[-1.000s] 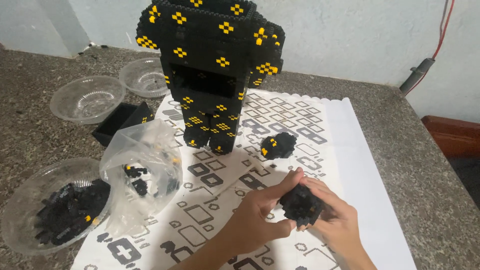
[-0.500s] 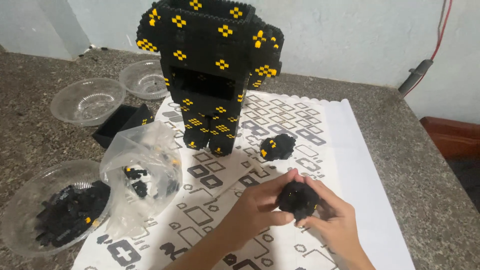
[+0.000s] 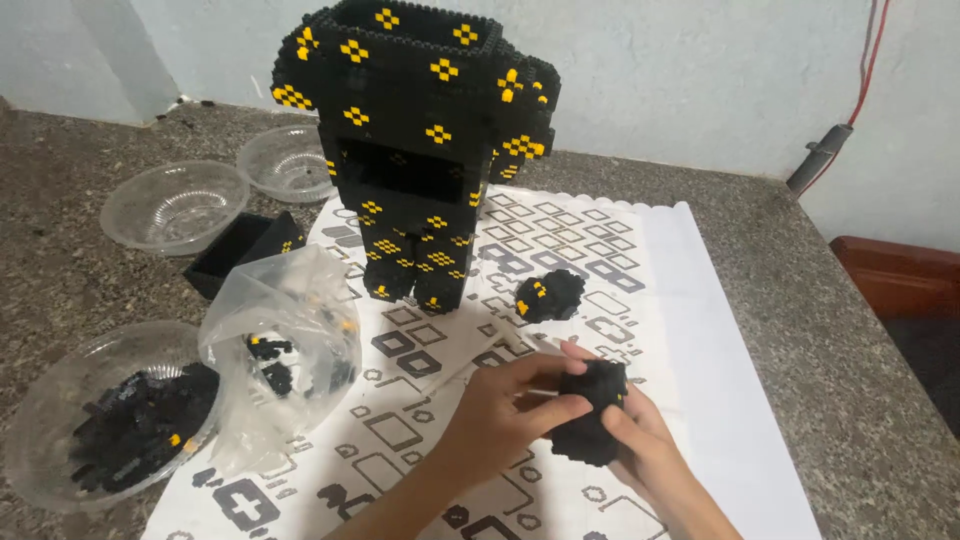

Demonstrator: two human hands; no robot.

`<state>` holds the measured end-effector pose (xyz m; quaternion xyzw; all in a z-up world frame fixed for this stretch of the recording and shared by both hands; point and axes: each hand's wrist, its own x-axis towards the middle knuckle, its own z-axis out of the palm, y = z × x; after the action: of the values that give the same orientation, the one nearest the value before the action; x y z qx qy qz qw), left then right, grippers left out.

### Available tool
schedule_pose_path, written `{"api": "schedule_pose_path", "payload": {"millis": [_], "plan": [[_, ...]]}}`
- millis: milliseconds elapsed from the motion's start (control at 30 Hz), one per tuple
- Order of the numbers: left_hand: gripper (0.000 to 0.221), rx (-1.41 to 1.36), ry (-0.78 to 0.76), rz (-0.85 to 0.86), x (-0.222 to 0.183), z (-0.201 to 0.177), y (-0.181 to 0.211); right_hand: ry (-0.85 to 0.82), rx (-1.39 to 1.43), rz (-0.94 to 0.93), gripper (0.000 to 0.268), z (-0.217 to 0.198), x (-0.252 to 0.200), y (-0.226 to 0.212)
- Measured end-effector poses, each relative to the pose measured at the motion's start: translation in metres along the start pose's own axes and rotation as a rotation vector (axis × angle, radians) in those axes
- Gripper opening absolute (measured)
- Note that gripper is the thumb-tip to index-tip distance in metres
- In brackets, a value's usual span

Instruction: Assembling a toy figure using small interlocking building blocks

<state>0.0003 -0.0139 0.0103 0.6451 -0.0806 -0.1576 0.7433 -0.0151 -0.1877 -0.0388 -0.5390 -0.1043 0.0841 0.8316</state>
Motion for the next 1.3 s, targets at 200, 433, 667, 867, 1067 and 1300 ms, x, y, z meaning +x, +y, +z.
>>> {"api": "schedule_pose_path", "payload": {"millis": [200,433,667,867,1067,1300], "plan": [[0.036,0.971,0.157,0.402,0.049,-0.043,-0.054,0.119,0.011,0.082,0.068,-0.010,0.009,-0.004],[0.044,1.545,0.009,-0.048,0.063,-0.043,-0.076,0.094,0.063,-0.030,0.065,-0.020,0.014,0.007],[0.035,0.358,-0.001,-0.093,-0.004,-0.015,0.018,0.227,-0.370,-0.262,0.055,-0.016,0.003,0.002],[0.034,0.325,0.067,0.246,-0.021,-0.011,0.029,0.221,-0.520,-0.325,0.052,-0.024,-0.001,0.006],[0.043,0.511,-0.040,0.232,-0.035,-0.008,0.019,0.186,-0.560,-0.384,0.052,-0.026,-0.001,0.004],[0.056,0.971,-0.080,0.363,-0.027,-0.012,-0.001,0.188,-0.652,-0.322,0.050,-0.026,-0.003,0.001]]}}
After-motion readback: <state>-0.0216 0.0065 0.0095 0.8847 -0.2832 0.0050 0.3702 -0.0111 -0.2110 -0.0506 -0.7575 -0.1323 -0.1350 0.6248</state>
